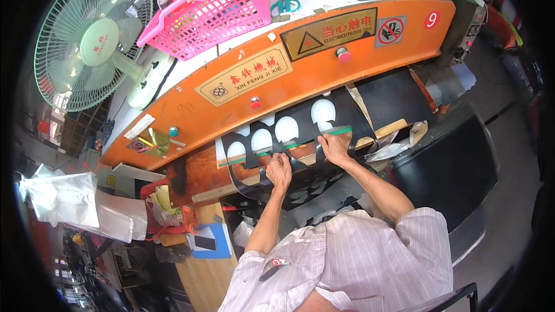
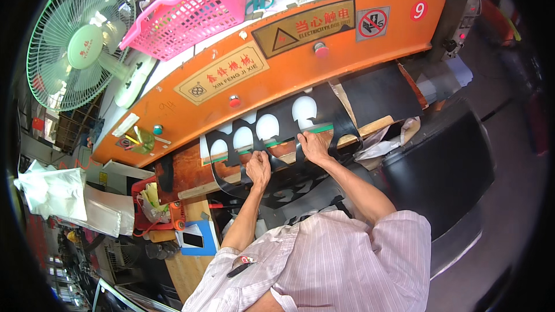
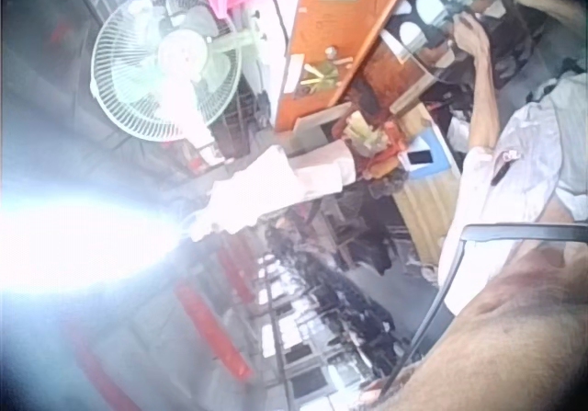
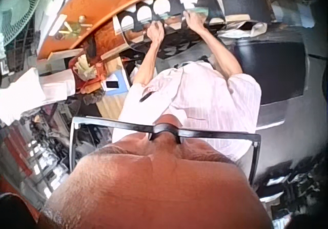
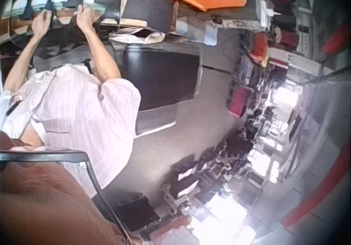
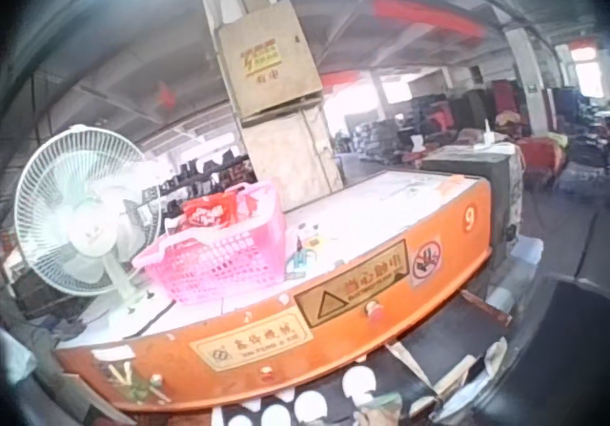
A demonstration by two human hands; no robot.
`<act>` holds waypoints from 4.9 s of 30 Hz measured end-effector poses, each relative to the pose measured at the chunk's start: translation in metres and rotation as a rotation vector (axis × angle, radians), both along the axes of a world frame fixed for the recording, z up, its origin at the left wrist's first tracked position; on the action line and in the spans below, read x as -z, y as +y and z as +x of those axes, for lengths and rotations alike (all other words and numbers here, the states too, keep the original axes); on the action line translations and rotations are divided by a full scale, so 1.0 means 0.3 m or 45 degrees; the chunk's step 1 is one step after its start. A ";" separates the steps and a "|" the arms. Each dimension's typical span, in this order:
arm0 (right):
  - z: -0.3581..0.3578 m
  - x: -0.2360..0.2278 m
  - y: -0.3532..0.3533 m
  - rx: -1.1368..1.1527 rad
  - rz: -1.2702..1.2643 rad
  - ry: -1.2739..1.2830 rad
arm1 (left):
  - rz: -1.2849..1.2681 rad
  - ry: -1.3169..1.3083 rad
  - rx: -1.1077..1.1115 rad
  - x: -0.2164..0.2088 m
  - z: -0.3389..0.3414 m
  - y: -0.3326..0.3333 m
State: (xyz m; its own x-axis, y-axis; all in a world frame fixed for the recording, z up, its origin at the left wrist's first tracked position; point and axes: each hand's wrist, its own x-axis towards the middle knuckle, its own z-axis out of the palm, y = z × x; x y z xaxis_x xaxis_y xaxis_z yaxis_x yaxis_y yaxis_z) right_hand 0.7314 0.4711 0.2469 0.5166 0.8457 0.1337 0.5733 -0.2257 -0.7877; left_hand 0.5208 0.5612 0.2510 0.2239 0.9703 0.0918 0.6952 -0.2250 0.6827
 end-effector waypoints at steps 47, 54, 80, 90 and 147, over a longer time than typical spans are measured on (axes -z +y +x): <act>0.396 -0.083 -0.781 0.319 -0.144 -0.727 | 0.152 0.180 1.042 -0.049 0.247 -0.452; 0.071 -0.126 -0.872 0.580 -0.351 0.169 | 0.128 0.055 1.387 -0.061 0.262 -0.427; 0.067 -0.127 -0.819 0.381 -0.297 1.481 | 0.145 -0.058 1.752 -0.050 0.219 -0.393; -0.038 -0.141 -0.852 0.625 -0.425 -0.005 | -0.862 -1.530 0.393 -0.221 0.103 -0.006; -0.308 -0.003 -0.802 0.213 -0.373 0.956 | 0.057 -0.205 0.155 -0.279 -1.058 0.206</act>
State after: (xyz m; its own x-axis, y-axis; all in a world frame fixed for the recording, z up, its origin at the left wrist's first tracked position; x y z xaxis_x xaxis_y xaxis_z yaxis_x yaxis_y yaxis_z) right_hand 0.6388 0.2306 0.2478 0.5027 0.6965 -0.5121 -0.1424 -0.5176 -0.8437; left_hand 0.2034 0.6229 0.3348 0.3184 0.9311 0.1779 0.5438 -0.3332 0.7702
